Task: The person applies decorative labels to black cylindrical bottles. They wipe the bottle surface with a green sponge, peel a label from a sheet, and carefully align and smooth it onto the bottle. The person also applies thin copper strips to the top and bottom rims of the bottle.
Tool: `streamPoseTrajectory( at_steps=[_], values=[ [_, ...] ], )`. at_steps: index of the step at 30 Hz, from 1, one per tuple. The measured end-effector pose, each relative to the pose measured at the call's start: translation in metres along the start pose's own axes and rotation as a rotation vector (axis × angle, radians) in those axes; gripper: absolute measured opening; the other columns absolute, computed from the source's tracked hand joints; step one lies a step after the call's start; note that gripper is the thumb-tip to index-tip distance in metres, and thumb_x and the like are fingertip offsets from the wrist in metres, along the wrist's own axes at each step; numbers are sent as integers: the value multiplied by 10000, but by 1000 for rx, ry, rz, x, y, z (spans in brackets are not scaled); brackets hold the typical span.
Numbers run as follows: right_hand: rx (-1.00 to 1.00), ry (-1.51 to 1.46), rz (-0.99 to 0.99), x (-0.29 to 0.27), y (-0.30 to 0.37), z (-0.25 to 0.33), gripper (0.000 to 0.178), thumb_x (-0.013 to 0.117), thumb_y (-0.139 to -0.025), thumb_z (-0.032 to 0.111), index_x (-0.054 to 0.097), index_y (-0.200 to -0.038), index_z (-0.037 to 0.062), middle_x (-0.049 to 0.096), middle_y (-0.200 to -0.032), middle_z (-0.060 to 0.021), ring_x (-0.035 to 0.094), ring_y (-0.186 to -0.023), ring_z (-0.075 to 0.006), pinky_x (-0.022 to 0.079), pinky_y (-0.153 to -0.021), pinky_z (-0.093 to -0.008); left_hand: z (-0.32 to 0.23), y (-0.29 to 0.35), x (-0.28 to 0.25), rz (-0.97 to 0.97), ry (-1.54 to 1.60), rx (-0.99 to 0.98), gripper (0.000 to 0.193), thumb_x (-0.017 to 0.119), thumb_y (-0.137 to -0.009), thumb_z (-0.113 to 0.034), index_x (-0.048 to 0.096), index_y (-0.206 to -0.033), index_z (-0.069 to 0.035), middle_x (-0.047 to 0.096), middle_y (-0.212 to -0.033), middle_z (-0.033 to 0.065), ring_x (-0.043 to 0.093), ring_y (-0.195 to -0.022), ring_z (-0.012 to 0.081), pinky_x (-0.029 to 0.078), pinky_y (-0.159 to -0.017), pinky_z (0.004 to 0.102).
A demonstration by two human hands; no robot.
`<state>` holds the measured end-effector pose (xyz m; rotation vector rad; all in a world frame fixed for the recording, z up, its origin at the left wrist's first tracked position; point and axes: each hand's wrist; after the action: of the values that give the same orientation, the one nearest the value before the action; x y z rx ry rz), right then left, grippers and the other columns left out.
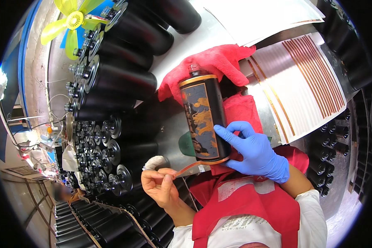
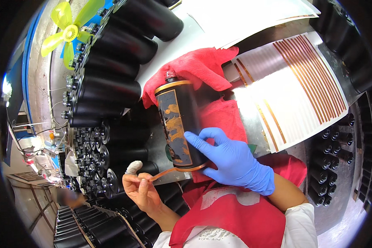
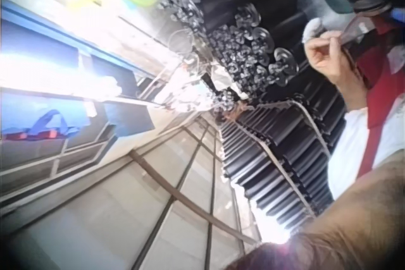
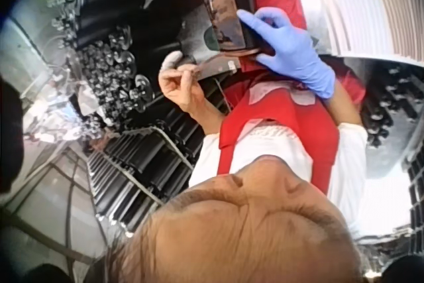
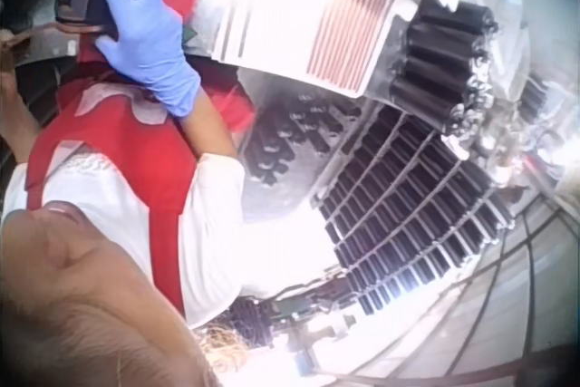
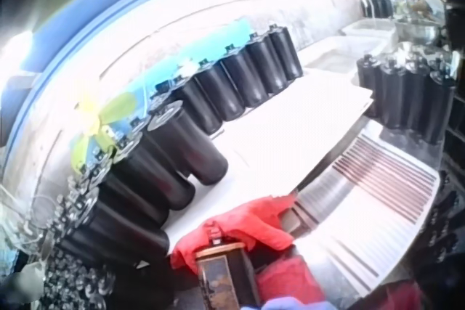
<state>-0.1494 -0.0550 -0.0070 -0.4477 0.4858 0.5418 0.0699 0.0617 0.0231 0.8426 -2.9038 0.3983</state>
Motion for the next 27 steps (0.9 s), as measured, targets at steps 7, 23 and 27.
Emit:
streamPoseTrajectory(
  at_steps=[7,23,27],
  values=[
    [54,65,-18,3,2,-8,869,735,-597,101,410,-1400,170,507,-1086,-62,594,-689,-211,500,-553,-310,-6,-3,-4,-71,-18,12,301,605,-724,114,477,-955,-31,477,-1224,273,630,-681,187,500,-602,227],
    [-48,-65,34,-2,-9,-4,795,800,-594,186,506,-1332,219,490,-1056,-50,572,-702,-192,504,-587,-303,-26,-17,-23,20,299,-40,338,514,-783,144,477,-1076,-20,461,-1277,230,562,-758,159,528,-633,225],
    [-45,-108,62,-4,-10,-6,846,807,-600,184,457,-1367,246,484,-1068,-64,593,-794,-215,517,-586,-296,-28,-22,-17,-63,308,-44,340,552,-752,134,477,-1045,-21,423,-1320,276,582,-715,158,511,-560,214]
  ],
)
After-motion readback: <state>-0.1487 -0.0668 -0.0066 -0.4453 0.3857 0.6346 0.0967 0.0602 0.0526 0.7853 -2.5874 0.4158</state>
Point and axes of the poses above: each hand's wrist, its own y-axis away from the middle knuckle, its own x-axis out of the palm, z = x × y
